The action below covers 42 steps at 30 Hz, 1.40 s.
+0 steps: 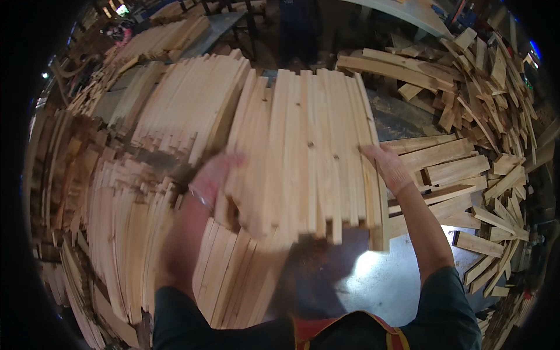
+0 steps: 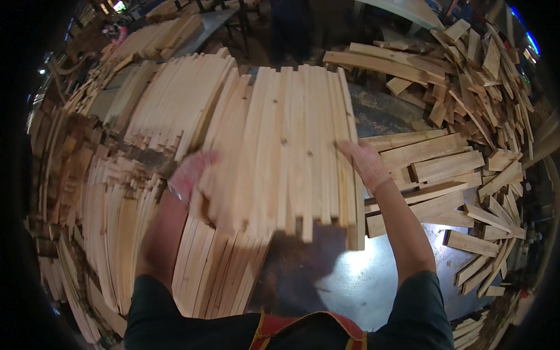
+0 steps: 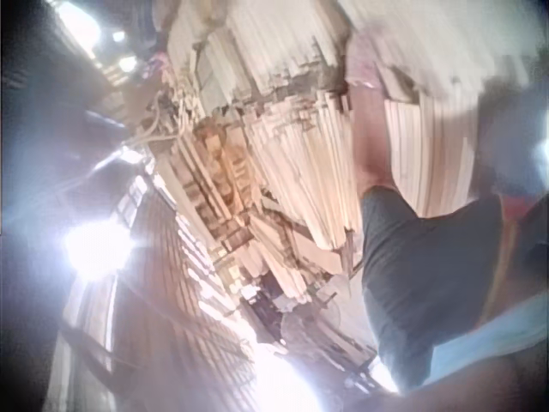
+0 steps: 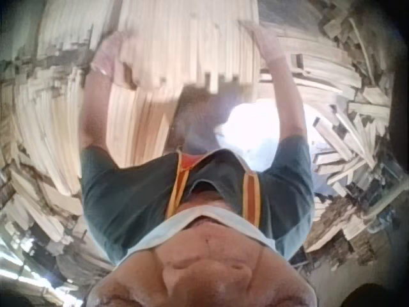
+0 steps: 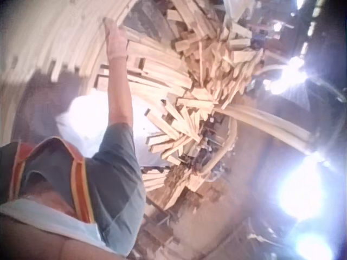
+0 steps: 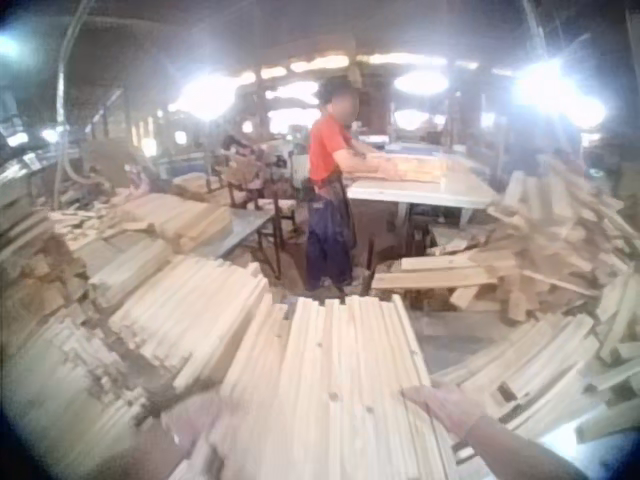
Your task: The person sorts and stacks wooden planks on a metal table in a workshop. They pick up planks from a disorganized pile, align them, and place them into a neat stack, repeating this process continuously.
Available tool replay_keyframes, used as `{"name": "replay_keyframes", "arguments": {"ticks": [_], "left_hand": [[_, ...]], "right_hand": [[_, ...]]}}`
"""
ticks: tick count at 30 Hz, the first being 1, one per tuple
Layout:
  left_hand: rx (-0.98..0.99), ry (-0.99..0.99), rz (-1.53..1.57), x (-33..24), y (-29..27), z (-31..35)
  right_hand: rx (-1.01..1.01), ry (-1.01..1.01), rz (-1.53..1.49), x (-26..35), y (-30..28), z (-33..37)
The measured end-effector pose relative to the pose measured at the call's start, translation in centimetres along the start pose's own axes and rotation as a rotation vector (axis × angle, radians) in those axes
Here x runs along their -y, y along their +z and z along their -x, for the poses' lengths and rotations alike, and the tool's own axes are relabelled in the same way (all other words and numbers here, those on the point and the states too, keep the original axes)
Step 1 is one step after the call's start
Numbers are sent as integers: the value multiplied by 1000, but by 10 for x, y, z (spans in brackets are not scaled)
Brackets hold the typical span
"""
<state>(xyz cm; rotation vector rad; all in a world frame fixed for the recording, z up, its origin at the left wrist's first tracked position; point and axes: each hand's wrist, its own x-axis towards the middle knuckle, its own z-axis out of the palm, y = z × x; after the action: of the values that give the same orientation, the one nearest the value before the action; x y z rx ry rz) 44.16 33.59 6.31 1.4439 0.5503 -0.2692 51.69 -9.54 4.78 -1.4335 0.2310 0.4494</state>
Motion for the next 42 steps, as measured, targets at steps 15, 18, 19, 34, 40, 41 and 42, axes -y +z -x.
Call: {"name": "replay_keyframes", "arguments": {"ticks": [15,18,19,34,40,41,42], "left_hand": [[-533,1077,-1614,1,40,-171],[-157,1417,-1517,28,119,-98],[60,1176,-1553,44,151,-57],[383,483,-1510,78,298,58],[172,375,-1329,127,295,131],[110,383,-1357,140,290,142],[41,338,-1322,156,280,145]], "right_hand": [[118,-210,34,-57,10,-59],[-145,-237,331,-69,-69,24],[-241,-291,295,-75,-95,47],[-39,244,1721,-69,-335,160],[13,271,1313,-110,-358,238],[145,327,909,-119,-369,249],[194,246,559,-138,-368,264]]}}
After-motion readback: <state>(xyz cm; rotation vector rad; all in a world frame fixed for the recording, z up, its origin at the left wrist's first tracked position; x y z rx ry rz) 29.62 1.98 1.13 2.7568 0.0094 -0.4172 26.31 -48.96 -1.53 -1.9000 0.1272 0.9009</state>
